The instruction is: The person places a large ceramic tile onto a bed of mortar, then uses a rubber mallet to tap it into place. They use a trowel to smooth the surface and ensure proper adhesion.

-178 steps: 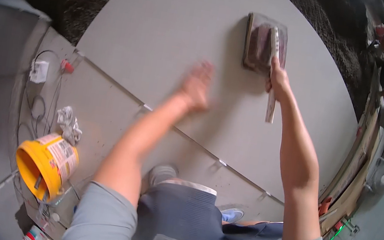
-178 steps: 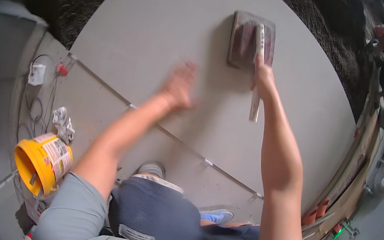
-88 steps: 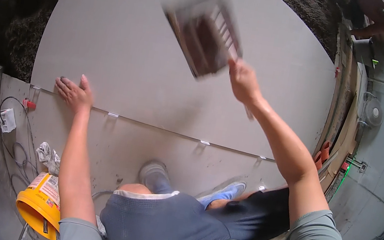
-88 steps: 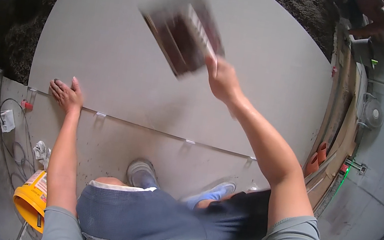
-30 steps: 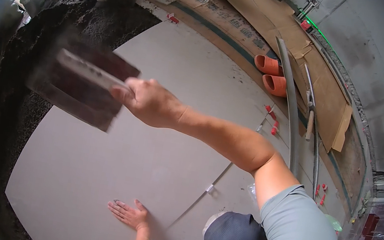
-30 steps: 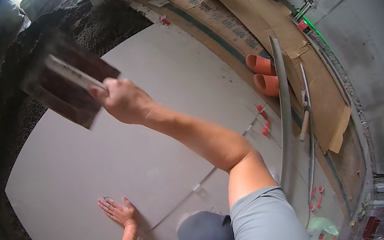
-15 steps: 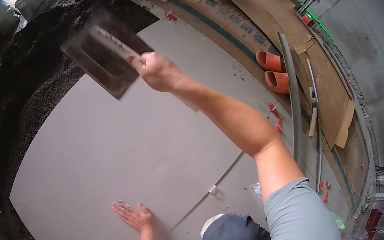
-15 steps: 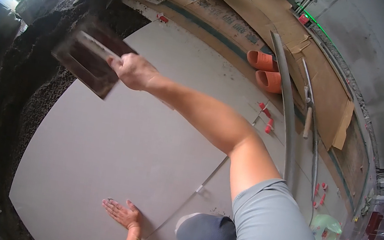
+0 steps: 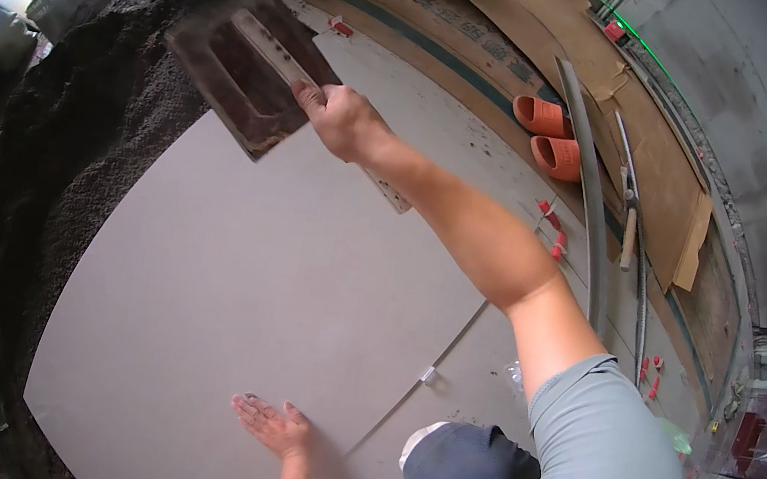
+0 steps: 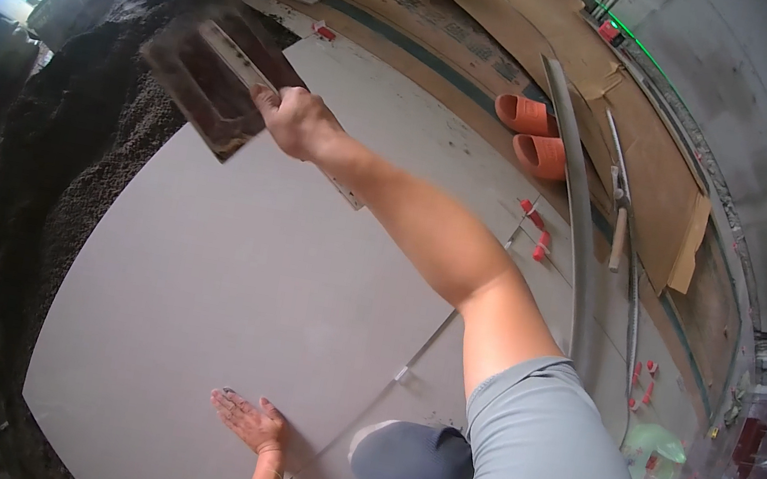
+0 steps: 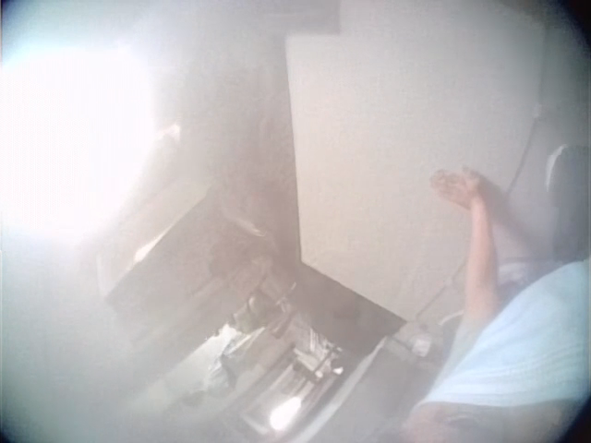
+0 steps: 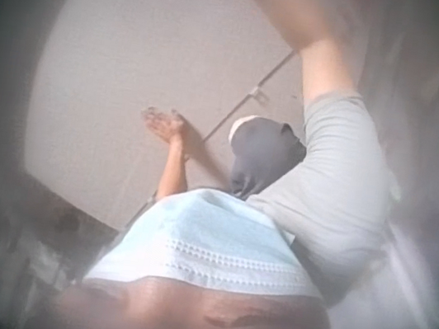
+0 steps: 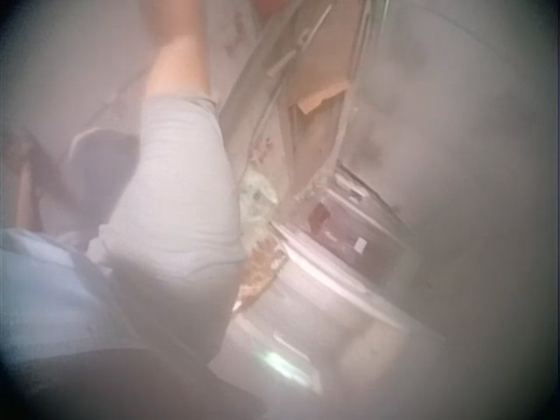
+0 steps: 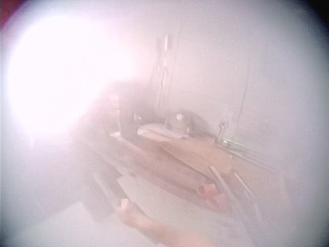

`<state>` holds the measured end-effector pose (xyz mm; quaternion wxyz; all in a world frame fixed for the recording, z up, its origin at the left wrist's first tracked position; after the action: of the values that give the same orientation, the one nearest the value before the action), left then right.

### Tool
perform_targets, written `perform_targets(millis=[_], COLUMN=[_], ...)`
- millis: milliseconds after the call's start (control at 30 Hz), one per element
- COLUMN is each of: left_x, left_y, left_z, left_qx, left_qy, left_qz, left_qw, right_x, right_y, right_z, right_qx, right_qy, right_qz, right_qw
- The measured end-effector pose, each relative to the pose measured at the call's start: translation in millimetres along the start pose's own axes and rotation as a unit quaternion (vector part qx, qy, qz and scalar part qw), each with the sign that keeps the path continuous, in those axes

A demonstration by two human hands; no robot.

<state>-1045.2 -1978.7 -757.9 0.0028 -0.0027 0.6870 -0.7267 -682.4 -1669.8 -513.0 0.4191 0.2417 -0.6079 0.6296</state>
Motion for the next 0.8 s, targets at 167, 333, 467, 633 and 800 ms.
perform_targets(millis=[167,333,467,633,800], left_x=[-15,-25,1,-11,-14], left_y=[-3,5,21,19,24], left_z=[0,1,1,-2,5], left_qx=[0.030,0.023,-0.046,-0.082,-0.031], left_qy=[-0.006,0.017,0.025,0.044,0.040], left_qz=[0.002,0.022,-0.035,-0.043,-0.008], left_qw=[1.000,0.999,0.998,0.995,0.999], right_x=[-112,-124,-47,-156,-186], right_y=[43,6,-32,4,-24], right_z=[46,15,95,217,181], right_qx=[-0.044,0.163,0.026,-0.031,0.132], right_qy=[0.040,0.212,-0.015,0.103,0.329], right_qz=[0.105,0.065,0.089,0.098,-0.035], right_qw=[0.993,0.961,0.996,0.989,0.935])
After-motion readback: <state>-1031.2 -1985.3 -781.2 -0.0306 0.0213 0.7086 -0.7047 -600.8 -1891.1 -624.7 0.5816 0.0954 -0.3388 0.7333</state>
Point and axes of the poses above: each hand's wrist, its own z-axis away from the middle knuckle, its own y-axis out of the palm, x = y × z, the point moved 1 cm from there along -z, towards the middle knuckle, and after that the axes turned 3 degrees about x, right-handed, at the moved point
